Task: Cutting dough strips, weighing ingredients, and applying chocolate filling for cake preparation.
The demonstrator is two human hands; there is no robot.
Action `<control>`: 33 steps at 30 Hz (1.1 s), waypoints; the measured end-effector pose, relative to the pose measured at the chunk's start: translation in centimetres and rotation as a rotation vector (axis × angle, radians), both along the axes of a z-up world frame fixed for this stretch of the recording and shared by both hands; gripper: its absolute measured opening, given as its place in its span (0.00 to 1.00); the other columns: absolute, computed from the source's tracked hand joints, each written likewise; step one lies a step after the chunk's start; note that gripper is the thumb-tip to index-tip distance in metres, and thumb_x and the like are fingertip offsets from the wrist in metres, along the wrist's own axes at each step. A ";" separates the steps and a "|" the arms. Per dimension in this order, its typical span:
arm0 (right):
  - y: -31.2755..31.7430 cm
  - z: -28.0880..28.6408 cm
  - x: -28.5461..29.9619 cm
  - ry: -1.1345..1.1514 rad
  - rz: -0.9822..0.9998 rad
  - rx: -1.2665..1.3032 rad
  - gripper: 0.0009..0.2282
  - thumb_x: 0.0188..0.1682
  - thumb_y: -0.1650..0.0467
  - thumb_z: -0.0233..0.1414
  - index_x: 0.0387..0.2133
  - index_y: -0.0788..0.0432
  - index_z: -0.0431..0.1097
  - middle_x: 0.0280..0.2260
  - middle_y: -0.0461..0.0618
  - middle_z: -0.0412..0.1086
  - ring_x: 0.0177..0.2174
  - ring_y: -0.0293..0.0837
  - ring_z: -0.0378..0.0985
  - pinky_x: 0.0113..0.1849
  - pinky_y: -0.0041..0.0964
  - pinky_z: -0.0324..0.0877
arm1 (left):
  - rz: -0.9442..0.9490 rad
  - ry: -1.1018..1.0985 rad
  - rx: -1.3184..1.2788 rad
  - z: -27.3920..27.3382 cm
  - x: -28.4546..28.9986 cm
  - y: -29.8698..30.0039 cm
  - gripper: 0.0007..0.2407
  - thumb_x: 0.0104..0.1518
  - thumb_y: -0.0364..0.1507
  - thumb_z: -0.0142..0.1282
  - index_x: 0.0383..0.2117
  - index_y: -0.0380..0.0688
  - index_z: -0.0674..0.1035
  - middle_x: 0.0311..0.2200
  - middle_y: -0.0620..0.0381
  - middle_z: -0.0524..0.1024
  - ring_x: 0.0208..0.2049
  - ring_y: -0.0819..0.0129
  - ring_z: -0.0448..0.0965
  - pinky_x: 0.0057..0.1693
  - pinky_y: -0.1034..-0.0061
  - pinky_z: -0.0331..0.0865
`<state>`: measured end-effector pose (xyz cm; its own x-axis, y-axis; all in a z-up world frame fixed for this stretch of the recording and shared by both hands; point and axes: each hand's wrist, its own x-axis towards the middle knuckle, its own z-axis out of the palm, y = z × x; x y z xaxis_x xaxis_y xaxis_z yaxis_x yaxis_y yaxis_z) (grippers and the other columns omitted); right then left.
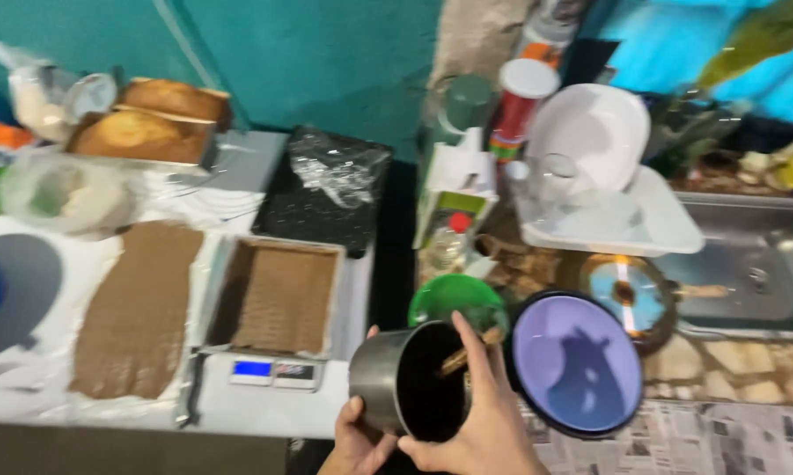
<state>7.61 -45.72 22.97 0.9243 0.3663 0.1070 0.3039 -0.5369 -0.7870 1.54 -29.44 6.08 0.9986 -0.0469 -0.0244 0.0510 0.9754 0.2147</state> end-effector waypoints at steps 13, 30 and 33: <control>19.6 -0.7 -1.4 -0.149 0.443 -0.695 0.19 0.47 0.52 0.56 0.37 0.53 0.72 0.36 0.46 0.78 0.36 0.52 0.83 0.30 0.46 0.77 | 0.144 0.010 0.017 2.0 -3.8 22.8 0.50 0.43 0.44 0.72 0.73 0.51 0.51 0.64 0.44 0.64 0.61 0.50 0.70 0.65 0.55 0.65; 33.9 -1.7 -4.5 -0.776 0.597 -0.641 0.13 0.54 0.62 0.51 0.22 0.54 0.68 0.18 0.43 0.69 0.20 0.40 0.78 0.17 0.34 0.71 | 0.148 0.078 0.207 2.6 -6.2 37.0 0.49 0.39 0.47 0.70 0.71 0.47 0.56 0.60 0.39 0.66 0.58 0.45 0.74 0.62 0.56 0.72; 32.5 -0.1 -3.0 -0.757 0.677 -0.490 0.11 0.52 0.62 0.52 0.25 0.53 0.72 0.20 0.42 0.72 0.18 0.37 0.76 0.18 0.33 0.71 | 0.160 0.106 0.206 3.0 -6.6 37.0 0.49 0.37 0.47 0.70 0.70 0.48 0.56 0.60 0.38 0.65 0.57 0.44 0.74 0.60 0.54 0.73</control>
